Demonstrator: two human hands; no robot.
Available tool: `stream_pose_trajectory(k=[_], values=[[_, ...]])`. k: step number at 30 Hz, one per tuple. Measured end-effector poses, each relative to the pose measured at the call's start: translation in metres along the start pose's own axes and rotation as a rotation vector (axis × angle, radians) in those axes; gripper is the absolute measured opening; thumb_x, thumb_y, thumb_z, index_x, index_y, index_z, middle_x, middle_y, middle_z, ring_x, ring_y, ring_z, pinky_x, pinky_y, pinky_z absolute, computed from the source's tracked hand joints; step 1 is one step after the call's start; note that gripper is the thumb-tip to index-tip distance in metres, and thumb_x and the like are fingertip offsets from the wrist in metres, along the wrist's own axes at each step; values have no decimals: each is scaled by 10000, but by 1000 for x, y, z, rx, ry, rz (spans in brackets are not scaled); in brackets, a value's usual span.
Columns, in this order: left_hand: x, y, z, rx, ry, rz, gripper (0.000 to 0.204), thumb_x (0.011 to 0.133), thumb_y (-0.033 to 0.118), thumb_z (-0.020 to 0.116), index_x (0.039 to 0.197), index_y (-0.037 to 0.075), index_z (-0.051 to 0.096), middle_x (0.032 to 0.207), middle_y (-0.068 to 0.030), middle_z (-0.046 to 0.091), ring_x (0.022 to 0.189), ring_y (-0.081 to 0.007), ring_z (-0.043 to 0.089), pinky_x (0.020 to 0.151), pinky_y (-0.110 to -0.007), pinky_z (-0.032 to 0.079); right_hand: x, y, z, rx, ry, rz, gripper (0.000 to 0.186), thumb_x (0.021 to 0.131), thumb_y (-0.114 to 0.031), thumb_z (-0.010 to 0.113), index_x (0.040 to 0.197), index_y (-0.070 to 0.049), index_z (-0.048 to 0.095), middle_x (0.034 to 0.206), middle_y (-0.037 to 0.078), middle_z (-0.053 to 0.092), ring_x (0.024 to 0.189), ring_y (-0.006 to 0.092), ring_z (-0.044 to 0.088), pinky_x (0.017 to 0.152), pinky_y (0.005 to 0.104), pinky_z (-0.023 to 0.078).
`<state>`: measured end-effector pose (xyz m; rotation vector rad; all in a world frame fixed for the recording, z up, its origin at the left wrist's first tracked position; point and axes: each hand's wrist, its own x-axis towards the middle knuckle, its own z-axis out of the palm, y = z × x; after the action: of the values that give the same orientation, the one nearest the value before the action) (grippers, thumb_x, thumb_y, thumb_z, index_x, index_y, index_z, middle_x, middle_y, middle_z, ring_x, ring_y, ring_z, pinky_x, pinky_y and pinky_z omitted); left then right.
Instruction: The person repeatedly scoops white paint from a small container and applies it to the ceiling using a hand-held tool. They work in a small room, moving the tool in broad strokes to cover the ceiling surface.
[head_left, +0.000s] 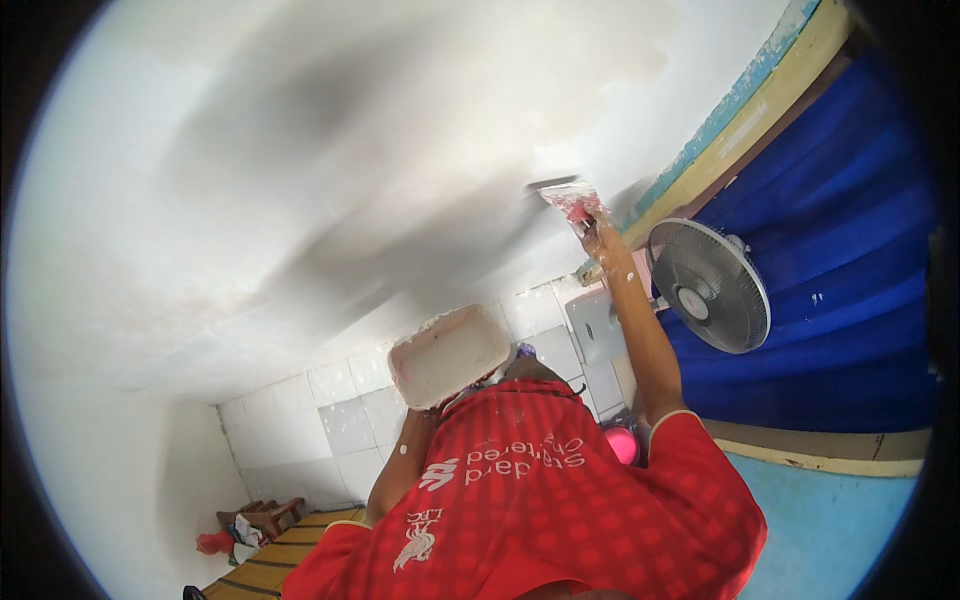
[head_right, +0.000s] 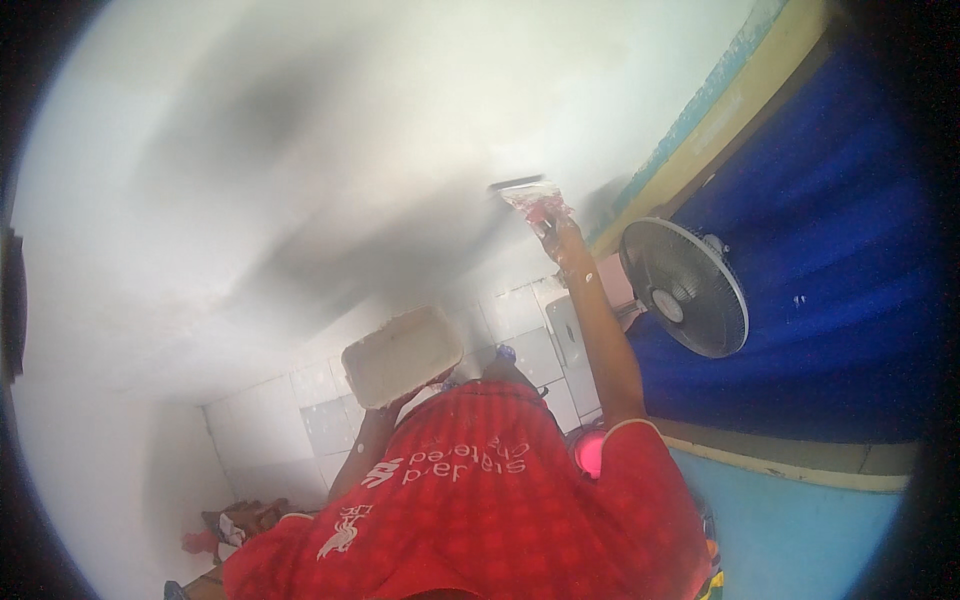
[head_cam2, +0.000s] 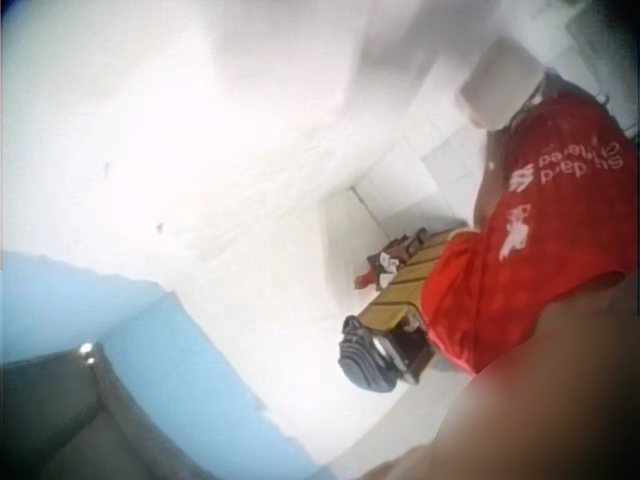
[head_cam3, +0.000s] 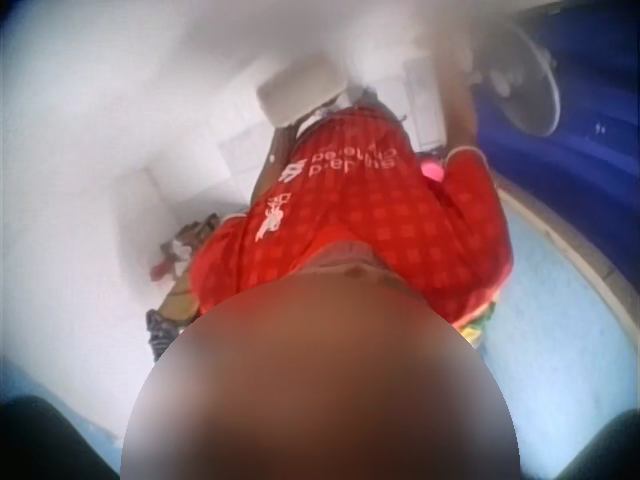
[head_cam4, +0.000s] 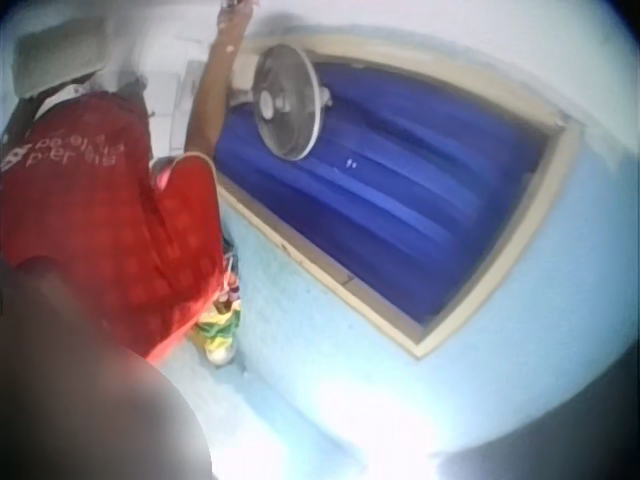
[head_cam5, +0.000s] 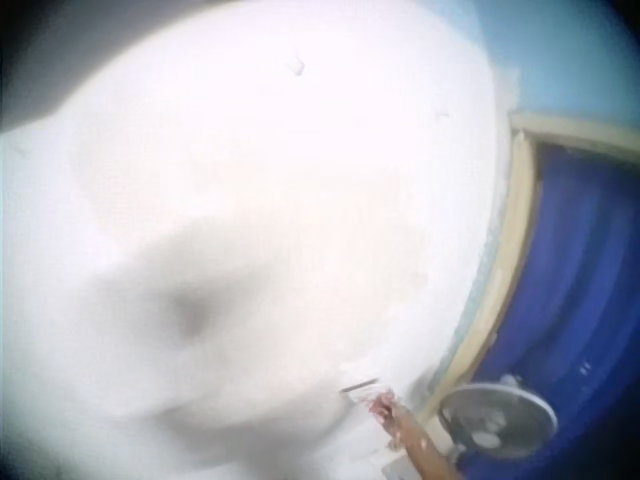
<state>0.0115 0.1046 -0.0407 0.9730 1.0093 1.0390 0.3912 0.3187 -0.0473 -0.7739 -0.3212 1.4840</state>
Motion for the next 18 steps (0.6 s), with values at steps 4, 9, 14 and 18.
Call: stream_pose_trajectory(k=[4, 9, 14, 18], values=[[-2, -3, -4, -4, 14, -9, 504, 838, 344, 796, 1267, 156, 609, 1236, -36, 655, 1126, -207, 600, 982, -402, 481, 33, -6, 11, -85, -29, -50, 72, 1006, -63, 606, 1062, -21, 620, 965, 101, 681, 887, 232, 688, 866, 369, 633], [4, -6, -7, 8, 6, -8, 538, 832, 354, 809, 1291, 166, 602, 1254, -26, 652, 1156, -206, 593, 1005, -403, 475, 82, -25, 18, -741, -186, -386, 89, 1007, -37, 565, 1022, 46, 591, 942, 147, 669, 917, 271, 697, 844, 355, 659], [19, -8, -7, 53, -52, 16, 571, 827, 364, 823, 1316, 176, 596, 1273, -17, 648, 1187, -204, 586, 1028, -404, 470, 117, -87, 59, -645, -151, -278, 124, 994, -9, 555, 1010, 114, 568, 963, 200, 658, 974, 318, 705, 852, 291, 667], [25, -14, -15, 212, -2, 83, 598, 822, 371, 834, 1335, 184, 590, 1288, -9, 645, 1212, -203, 581, 1046, -405, 465, 59, -104, 135, -568, -176, -276, 133, 979, 8, 569, 1050, 121, 576, 1041, 216, 661, 992, 318, 704, 871, 271, 657]])
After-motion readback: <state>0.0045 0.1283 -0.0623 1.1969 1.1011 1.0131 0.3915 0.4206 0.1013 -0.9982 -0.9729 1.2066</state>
